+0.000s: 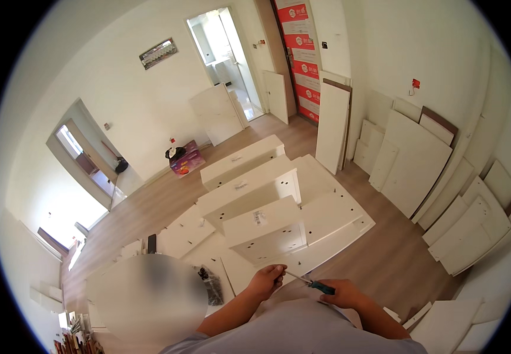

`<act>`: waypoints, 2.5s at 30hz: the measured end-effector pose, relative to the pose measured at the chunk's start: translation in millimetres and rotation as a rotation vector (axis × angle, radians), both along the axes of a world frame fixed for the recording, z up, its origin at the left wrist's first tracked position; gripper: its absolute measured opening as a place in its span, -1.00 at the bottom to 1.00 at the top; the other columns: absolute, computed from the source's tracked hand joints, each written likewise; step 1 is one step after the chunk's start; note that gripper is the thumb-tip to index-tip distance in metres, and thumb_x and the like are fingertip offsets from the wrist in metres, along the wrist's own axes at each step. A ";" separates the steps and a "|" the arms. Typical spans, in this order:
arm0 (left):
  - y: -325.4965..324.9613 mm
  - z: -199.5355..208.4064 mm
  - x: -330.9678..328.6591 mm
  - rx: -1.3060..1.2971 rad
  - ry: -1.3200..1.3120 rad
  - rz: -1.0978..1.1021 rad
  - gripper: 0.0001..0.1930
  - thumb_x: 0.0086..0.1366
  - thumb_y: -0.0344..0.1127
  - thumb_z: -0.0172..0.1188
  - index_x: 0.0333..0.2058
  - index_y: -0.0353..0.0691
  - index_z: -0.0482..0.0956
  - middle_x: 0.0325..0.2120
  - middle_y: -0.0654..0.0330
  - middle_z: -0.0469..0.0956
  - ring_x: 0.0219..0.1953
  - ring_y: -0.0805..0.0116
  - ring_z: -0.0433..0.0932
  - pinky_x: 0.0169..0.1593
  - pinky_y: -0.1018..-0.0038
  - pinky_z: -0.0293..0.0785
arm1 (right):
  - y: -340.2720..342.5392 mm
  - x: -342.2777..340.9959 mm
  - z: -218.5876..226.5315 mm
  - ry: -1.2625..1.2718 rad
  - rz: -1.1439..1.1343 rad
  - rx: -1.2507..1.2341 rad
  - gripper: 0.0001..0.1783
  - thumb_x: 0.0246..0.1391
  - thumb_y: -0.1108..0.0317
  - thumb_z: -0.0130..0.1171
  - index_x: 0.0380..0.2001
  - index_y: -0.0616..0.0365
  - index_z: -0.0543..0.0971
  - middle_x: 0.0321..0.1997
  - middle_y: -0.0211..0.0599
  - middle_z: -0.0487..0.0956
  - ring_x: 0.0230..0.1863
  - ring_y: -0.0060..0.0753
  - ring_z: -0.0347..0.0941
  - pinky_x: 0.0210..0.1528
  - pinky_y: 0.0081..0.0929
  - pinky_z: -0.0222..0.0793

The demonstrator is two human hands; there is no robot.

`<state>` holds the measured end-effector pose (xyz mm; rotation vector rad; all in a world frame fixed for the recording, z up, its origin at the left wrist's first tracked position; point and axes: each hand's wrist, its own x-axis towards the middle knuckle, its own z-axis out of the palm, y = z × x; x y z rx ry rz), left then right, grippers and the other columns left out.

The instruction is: The person uses a screwdriver to drive screws into pre-drilled holes in white wooden panels while assembling furniture on a light wood floor.

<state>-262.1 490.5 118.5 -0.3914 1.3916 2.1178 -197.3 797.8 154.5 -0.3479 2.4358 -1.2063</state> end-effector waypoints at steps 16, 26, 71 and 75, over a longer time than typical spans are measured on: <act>18.4 35.0 -25.3 -0.034 0.063 -0.204 -0.68 0.46 -0.33 0.29 0.12 -0.29 0.58 -0.35 0.32 0.53 -0.38 0.47 0.46 -0.28 0.51 0.48 | -14.1 27.4 -68.9 0.294 -0.331 -0.457 -0.38 -0.04 0.51 0.40 0.18 0.14 0.61 0.09 -0.12 0.62 0.07 -0.12 0.60 0.13 -0.31 0.52; -23.0 163.7 -95.8 -0.961 0.957 -0.165 -0.80 0.40 -0.28 0.34 -0.12 -0.28 0.71 -0.42 0.21 0.63 -0.39 0.45 0.52 -0.22 0.44 0.51 | -61.1 -7.5 -81.9 0.374 -0.680 -0.390 -0.45 0.05 0.43 0.44 0.16 0.11 0.63 0.10 -0.13 0.61 0.07 -0.11 0.61 0.09 -0.31 0.56; -197.8 59.4 -110.7 -0.041 0.514 0.190 -0.82 0.57 -0.34 0.07 0.01 -0.25 0.57 -0.12 0.13 0.64 -0.31 0.43 0.60 -0.22 0.46 0.56 | -216.0 55.1 -2.2 -0.060 -0.572 -0.217 -0.39 0.17 0.20 0.45 0.26 0.08 0.58 0.00 -0.22 0.70 -0.06 -0.44 0.58 0.04 -0.41 0.51; -235.3 22.4 -54.5 0.052 0.180 0.016 -0.76 0.54 -0.21 0.21 0.01 -0.25 0.61 -0.25 0.20 0.67 -0.37 0.48 0.58 -0.30 0.54 0.56 | -233.2 59.1 13.2 -0.042 -0.385 -0.253 -0.37 0.13 0.23 0.49 0.27 0.05 0.58 0.02 -0.21 0.70 -0.02 -0.47 0.58 0.06 -0.43 0.50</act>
